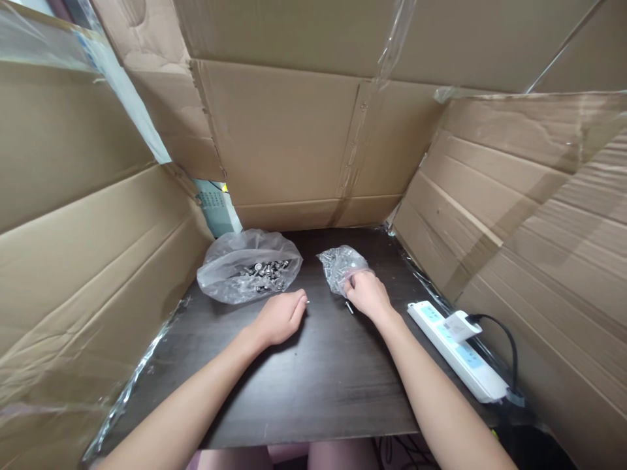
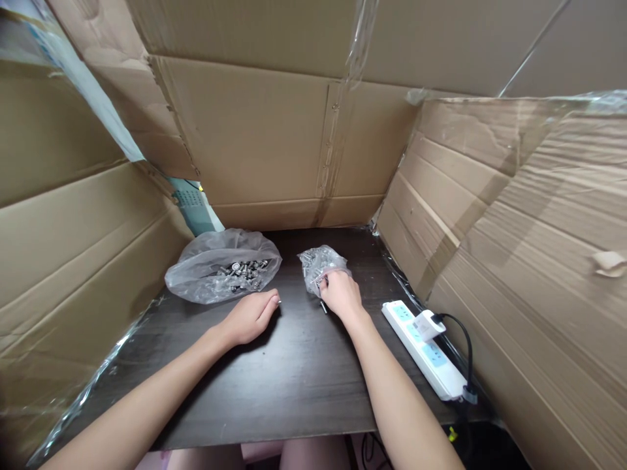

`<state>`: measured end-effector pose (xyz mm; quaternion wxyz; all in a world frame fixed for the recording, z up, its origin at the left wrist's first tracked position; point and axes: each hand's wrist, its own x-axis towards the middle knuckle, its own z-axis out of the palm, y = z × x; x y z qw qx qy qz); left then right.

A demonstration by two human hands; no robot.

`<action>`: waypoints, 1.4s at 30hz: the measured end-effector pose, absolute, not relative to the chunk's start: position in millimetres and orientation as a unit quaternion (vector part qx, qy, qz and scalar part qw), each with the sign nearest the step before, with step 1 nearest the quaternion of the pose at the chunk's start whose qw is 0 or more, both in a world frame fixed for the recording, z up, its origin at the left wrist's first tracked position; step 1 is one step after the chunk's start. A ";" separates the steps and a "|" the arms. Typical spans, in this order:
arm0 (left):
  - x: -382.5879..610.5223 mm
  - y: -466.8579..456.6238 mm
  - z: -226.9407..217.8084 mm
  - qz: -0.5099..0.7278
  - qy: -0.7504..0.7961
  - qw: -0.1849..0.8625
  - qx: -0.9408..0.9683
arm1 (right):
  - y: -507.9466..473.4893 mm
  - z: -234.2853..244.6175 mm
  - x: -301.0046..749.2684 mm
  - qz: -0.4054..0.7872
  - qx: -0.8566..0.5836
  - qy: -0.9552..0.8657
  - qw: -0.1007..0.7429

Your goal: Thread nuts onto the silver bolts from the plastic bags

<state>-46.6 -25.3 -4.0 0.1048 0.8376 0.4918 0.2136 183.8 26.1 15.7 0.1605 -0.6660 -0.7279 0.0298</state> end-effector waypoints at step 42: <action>-44.2 -26.7 -3.1 0.185 0.504 0.076 0.841 | 70.4 -29.1 164.5 -0.136 -0.547 -0.785 0.258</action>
